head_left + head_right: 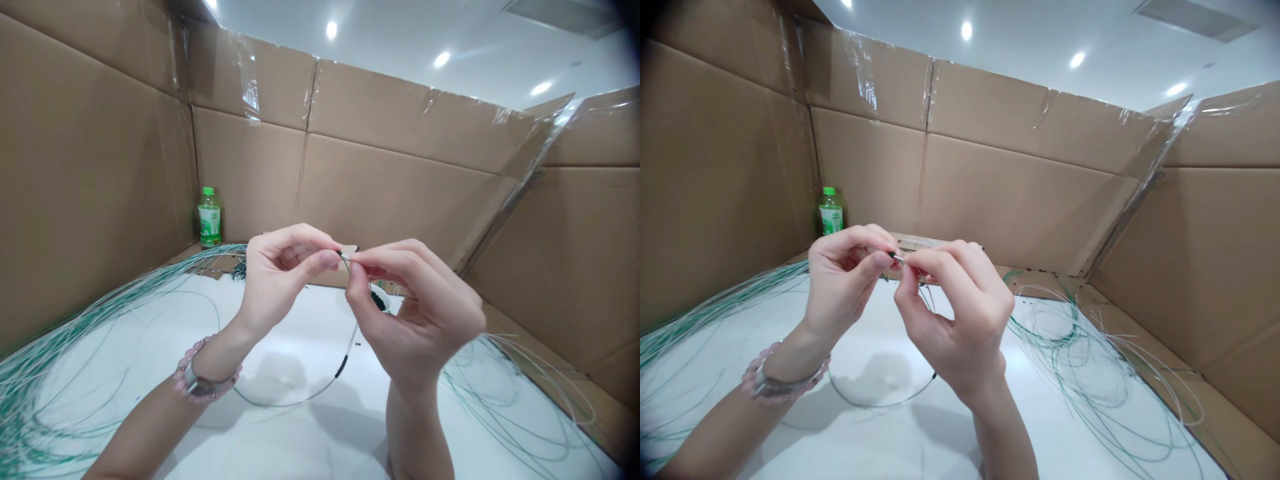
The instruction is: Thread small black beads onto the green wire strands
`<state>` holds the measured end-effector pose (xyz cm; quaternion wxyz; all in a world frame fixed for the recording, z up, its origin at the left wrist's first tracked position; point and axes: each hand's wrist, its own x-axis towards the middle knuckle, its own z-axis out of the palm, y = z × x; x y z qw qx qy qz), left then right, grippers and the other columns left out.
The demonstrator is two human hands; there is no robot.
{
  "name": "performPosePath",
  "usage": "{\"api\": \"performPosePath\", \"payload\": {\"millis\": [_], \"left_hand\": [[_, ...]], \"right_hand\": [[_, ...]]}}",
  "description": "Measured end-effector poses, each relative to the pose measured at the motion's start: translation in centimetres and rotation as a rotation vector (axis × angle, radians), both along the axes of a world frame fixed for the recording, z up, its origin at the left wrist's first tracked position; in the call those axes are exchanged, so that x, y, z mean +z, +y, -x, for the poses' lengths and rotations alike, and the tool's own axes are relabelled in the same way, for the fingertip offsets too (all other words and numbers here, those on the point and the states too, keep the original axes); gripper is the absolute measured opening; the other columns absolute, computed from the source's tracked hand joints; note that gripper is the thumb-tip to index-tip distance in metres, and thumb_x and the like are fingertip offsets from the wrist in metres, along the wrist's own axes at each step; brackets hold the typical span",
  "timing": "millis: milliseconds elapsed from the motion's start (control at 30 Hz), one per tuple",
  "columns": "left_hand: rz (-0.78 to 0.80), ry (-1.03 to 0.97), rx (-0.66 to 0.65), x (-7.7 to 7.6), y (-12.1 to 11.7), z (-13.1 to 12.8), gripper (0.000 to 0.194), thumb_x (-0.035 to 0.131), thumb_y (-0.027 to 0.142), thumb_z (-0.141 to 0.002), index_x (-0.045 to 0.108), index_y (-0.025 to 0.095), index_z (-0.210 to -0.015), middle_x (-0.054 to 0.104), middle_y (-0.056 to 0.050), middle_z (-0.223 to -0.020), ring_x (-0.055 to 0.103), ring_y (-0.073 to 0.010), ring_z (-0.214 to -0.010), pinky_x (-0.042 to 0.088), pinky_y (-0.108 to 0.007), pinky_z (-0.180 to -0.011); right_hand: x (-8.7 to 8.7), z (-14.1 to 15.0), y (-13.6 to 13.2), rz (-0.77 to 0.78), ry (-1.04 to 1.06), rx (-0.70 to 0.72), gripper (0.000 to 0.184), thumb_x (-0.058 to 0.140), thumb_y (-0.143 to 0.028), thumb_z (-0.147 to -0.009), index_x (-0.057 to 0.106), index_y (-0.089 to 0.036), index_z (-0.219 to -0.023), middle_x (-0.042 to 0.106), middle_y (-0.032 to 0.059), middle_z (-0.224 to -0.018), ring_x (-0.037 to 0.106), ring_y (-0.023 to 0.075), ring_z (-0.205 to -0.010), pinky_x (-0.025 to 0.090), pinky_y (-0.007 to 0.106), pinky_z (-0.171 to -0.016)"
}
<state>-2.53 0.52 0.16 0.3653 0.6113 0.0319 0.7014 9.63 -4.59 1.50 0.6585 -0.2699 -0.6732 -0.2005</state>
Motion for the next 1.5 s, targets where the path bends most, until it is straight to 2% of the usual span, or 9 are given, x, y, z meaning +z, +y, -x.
{"api": "performPosePath", "payload": {"millis": [267,467,833,967,1067,1167,1233,1333,1500], "left_hand": [[-0.045,0.032,0.176,0.3,-0.3,0.2,0.006,0.075,0.022,-0.067,0.072,0.02,-0.072,0.068,0.0,-0.069,0.062,-0.009,-0.06,0.051,-0.018,-0.056],[-0.061,0.097,0.202,0.3,-0.7,0.3,0.003,0.073,0.019,-0.07,0.072,0.02,-0.073,0.068,0.0,-0.07,0.061,-0.0086,-0.059,0.05,-0.017,-0.052],[-0.193,0.142,0.415,0.2,-0.4,0.7,0.004,0.068,0.019,-0.075,0.072,0.021,-0.074,0.07,-0.001,-0.07,0.063,-0.0111,-0.061,0.05,-0.021,-0.057],[-0.249,0.17,0.502,0.2,0.0,0.9,0.003,0.068,0.018,-0.075,0.069,0.019,-0.072,0.068,0.0,-0.067,0.062,-0.0102,-0.06,0.05,-0.021,-0.056],[-0.223,0.177,0.541,0.2,0.5,0.9,0.006,0.066,0.019,-0.077,0.067,0.017,-0.071,0.066,0.0,-0.065,0.06,-0.0086,-0.057,0.049,-0.019,-0.054],[-0.202,0.232,0.504,0.0,1.1,0.6,0.007,0.066,0.019,-0.077,0.066,0.016,-0.07,0.067,0.0,-0.065,0.061,-0.0088,-0.058,0.049,-0.018,-0.055],[-0.182,0.27,0.45,-0.2,1.3,0.3,0.008,0.066,0.02,-0.077,0.066,0.016,-0.07,0.068,-0.001,-0.066,0.062,-0.0097,-0.06,0.05,-0.019,-0.058],[-0.138,0.271,0.397,-0.4,1.3,-0.2,0.009,0.066,0.023,-0.076,0.067,0.016,-0.071,0.068,-0.002,-0.068,0.063,-0.0103,-0.062,0.051,-0.02,-0.058],[-0.031,0.181,0.291,-1.8,3.6,-1.7,0.017,0.064,0.033,-0.079,0.069,0.016,-0.077,0.068,-0.001,-0.068,0.061,-0.0089,-0.058,0.05,-0.019,-0.056]], "right_hand": [[0.1,-0.1,-0.3,0.009,-0.046,-0.041,0.022,0.064,-0.002,-0.071,0.063,-0.024,-0.074,0.063,-0.0016,-0.067,0.057,0.0127,-0.059,0.05,0.029,-0.052],[0.1,-0.1,-0.1,0.024,-0.039,-0.011,0.021,0.065,-0.003,-0.071,0.064,-0.023,-0.075,0.064,-0.002,-0.067,0.058,0.0124,-0.059,0.05,0.028,-0.053],[-0.1,0.0,0.4,0.143,-0.024,0.081,0.013,0.065,-0.009,-0.075,0.066,-0.021,-0.08,0.069,-0.0018,-0.074,0.061,0.0117,-0.064,0.053,0.025,-0.057],[0.1,-1.1,0.6,0.42,-0.103,0.033,0.007,0.061,-0.013,-0.076,0.061,-0.019,-0.077,0.068,-0.0014,-0.079,0.062,0.0122,-0.073,0.053,0.025,-0.062],[0.5,-3.0,0.8,0.75,-0.387,-0.004,0.005,0.061,-0.015,-0.074,0.061,-0.02,-0.072,0.067,-0.0033,-0.074,0.062,0.0129,-0.069,0.052,0.028,-0.064],[0.8,-4.1,1.3,0.872,-0.473,0.085,0.011,0.065,-0.023,-0.074,0.065,-0.02,-0.085,0.07,-0.0001,-0.086,0.065,0.0159,-0.08,0.054,0.03,-0.072],[0.8,-3.9,1.6,0.807,-0.295,0.207,0.016,0.063,-0.027,-0.078,0.065,-0.019,-0.092,0.07,0.0022,-0.092,0.066,0.0151,-0.086,0.056,0.027,-0.073],[0.6,-3.1,2.1,0.693,-0.07,0.298,0.01,0.06,-0.024,-0.082,0.066,-0.017,-0.085,0.07,0.0017,-0.082,0.067,0.0118,-0.076,0.056,0.022,-0.066],[0.4,-2.9,2.6,0.626,0.021,0.337,0.006,0.061,-0.017,-0.079,0.065,-0.015,-0.075,0.069,0.0005,-0.071,0.067,0.0115,-0.069,0.056,0.021,-0.064]]}}
